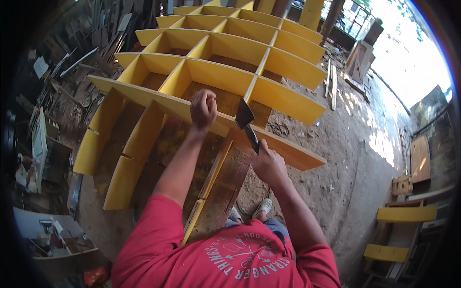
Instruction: The person assembles a wooden shelf structure by slotting wooden boards into the interlocking slots and tapping them firmly into place using an axe.
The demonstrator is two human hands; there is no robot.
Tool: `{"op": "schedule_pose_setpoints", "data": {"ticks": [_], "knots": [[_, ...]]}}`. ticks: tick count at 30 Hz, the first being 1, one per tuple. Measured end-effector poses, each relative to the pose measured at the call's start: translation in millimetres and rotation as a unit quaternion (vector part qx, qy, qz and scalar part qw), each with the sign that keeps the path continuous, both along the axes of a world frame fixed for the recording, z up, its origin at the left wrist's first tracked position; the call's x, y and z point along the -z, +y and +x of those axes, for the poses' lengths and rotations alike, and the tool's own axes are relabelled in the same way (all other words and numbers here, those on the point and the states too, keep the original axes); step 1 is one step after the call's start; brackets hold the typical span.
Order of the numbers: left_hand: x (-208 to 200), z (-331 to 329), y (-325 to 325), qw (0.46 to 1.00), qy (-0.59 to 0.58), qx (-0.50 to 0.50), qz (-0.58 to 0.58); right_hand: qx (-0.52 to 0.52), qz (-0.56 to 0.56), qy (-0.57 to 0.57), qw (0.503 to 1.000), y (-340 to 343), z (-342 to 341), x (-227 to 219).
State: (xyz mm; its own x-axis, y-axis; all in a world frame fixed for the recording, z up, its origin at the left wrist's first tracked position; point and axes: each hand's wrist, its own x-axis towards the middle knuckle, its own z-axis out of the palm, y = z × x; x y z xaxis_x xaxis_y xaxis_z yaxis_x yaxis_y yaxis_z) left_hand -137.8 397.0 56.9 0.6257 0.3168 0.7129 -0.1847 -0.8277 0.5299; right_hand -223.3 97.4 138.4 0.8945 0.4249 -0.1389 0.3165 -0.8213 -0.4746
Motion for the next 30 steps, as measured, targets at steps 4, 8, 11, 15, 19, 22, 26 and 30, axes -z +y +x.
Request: {"op": "schedule_pose_setpoints", "data": {"ticks": [4,8,11,15,19,22,26,30], "knots": [[31,-87,-59,0.936,0.152,0.047,-0.314,0.024,-0.004,0.01,1.0,-5,3,9],[63,-132,-61,0.706,0.621,0.234,-0.249,0.025,0.016,0.007,1.0,0,-4,11],[86,-143,-44,0.715,0.53,0.293,-0.349,0.048,0.073,0.024,0.996,2,-6,18],[64,-144,-48,0.733,0.507,0.284,-0.354,0.074,0.067,0.033,0.994,0,-7,33],[78,-147,-50,0.766,0.464,0.27,-0.353,0.1,0.041,0.059,0.992,9,-10,27],[65,-142,-42,0.746,0.487,0.293,-0.346,0.156,0.026,0.108,0.982,28,-14,5],[72,-141,-41,0.748,0.476,0.305,-0.348,0.116,0.018,0.082,0.99,9,-5,32],[73,-140,-46,0.743,0.464,0.314,-0.367,0.053,0.074,-0.069,0.994,-6,-3,56]]}}
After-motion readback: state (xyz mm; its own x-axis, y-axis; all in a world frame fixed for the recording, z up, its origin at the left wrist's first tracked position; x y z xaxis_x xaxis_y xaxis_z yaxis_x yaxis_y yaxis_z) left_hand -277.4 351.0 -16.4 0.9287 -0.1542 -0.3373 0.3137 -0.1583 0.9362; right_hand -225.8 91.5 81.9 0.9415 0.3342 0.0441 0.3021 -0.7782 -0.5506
